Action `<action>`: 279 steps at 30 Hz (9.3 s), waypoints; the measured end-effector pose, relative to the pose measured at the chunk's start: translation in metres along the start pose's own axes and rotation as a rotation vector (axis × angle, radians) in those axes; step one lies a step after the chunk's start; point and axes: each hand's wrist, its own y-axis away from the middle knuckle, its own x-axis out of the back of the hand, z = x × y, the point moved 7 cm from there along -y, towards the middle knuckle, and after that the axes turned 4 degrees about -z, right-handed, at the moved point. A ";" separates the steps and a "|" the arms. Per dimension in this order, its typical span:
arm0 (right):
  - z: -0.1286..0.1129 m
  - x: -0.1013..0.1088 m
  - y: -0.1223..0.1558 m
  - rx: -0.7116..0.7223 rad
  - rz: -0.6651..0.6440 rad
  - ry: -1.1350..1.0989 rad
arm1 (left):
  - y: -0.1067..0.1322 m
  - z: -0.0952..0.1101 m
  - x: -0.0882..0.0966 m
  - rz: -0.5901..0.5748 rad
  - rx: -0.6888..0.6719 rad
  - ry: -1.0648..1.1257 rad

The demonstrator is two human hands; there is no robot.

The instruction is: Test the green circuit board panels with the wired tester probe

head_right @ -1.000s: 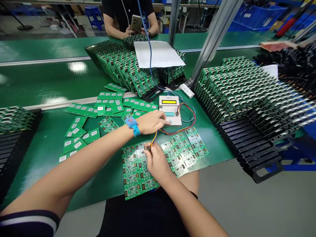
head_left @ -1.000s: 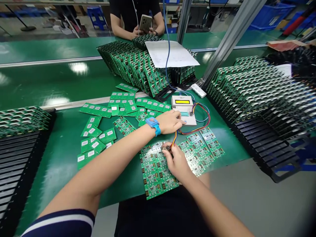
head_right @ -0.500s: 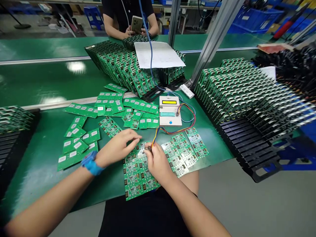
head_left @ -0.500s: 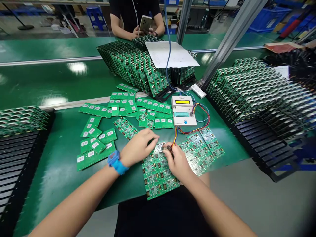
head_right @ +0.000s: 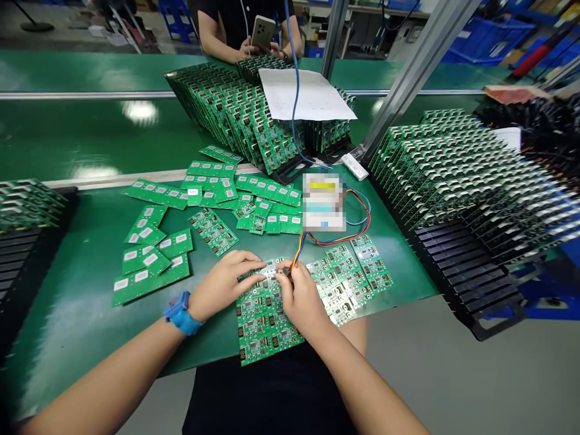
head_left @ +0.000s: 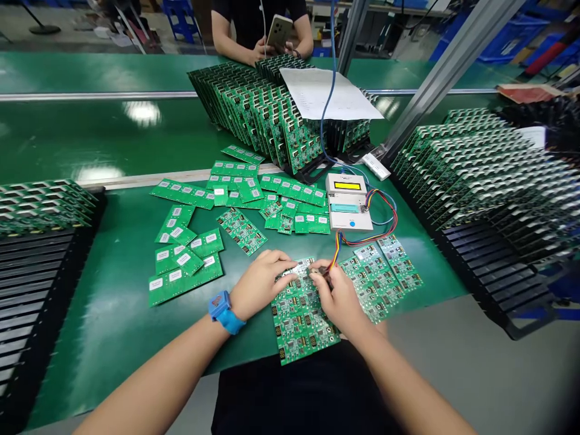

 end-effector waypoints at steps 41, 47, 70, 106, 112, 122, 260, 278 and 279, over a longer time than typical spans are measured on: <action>0.001 -0.001 0.001 -0.016 0.000 -0.004 | 0.003 0.001 0.002 -0.064 -0.029 0.036; 0.001 0.000 0.001 -0.012 0.002 -0.001 | 0.003 0.001 0.002 -0.061 -0.034 0.046; -0.010 0.001 -0.003 0.051 -0.034 0.116 | 0.003 0.001 0.002 -0.052 0.000 0.058; 0.012 0.002 0.004 -0.076 0.059 -0.144 | 0.003 0.005 0.002 -0.019 -0.052 0.035; -0.004 0.004 0.003 0.104 0.041 0.081 | 0.003 0.004 0.002 -0.029 -0.045 0.044; -0.010 0.000 0.004 0.215 0.063 0.113 | -0.071 0.026 0.023 0.063 -0.144 -0.078; -0.008 -0.005 -0.033 0.059 0.078 0.071 | 0.003 -0.001 0.002 -0.021 0.016 0.005; -0.007 -0.006 -0.031 0.093 0.083 0.052 | 0.002 0.001 0.003 -0.038 0.014 -0.039; -0.007 -0.006 -0.030 0.091 0.084 0.051 | 0.002 0.001 0.003 -0.039 0.013 -0.040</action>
